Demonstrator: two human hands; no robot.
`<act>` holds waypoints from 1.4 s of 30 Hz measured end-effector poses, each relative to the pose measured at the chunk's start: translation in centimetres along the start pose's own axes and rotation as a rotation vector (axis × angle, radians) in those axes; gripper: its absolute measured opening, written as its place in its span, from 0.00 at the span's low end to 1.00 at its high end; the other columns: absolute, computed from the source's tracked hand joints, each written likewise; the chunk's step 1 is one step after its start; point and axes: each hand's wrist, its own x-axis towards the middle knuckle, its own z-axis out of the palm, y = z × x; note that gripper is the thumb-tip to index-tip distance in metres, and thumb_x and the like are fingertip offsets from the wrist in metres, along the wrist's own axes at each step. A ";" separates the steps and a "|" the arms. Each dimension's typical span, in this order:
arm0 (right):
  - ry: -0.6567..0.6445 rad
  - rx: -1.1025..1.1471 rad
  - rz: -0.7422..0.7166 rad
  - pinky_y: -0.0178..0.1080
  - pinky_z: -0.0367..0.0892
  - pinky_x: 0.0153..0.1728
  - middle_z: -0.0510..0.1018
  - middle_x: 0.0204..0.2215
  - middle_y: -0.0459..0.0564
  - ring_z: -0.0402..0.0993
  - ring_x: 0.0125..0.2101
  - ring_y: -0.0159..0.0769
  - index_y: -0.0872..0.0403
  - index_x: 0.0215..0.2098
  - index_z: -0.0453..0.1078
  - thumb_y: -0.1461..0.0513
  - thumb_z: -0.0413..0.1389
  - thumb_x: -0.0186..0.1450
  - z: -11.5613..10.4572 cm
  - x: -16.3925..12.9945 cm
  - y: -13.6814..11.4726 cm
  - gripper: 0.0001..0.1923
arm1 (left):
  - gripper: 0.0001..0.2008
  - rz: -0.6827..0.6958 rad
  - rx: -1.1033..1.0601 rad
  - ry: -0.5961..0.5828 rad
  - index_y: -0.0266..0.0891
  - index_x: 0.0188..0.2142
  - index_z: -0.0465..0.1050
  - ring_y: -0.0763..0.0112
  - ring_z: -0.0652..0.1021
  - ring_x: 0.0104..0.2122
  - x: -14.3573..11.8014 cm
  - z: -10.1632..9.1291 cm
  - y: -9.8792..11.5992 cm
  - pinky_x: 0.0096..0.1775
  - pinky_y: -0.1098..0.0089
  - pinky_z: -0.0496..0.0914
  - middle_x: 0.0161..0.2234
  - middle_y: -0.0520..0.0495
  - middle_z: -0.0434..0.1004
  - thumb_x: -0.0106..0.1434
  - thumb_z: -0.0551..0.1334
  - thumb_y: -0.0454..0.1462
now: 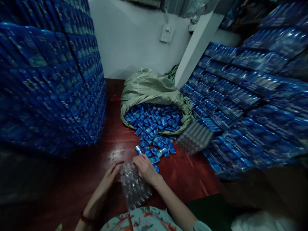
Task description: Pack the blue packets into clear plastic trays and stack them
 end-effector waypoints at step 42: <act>0.067 0.062 0.279 0.47 0.61 0.47 0.75 0.42 0.51 0.65 0.47 0.40 0.50 0.50 0.69 0.66 0.50 0.65 3.3 -2.4 -3.0 0.15 | 0.30 0.096 0.025 0.017 0.35 0.45 0.74 0.55 0.74 0.47 -1.6 -1.3 -0.2 0.47 0.59 0.69 0.46 0.39 0.76 0.54 0.60 0.57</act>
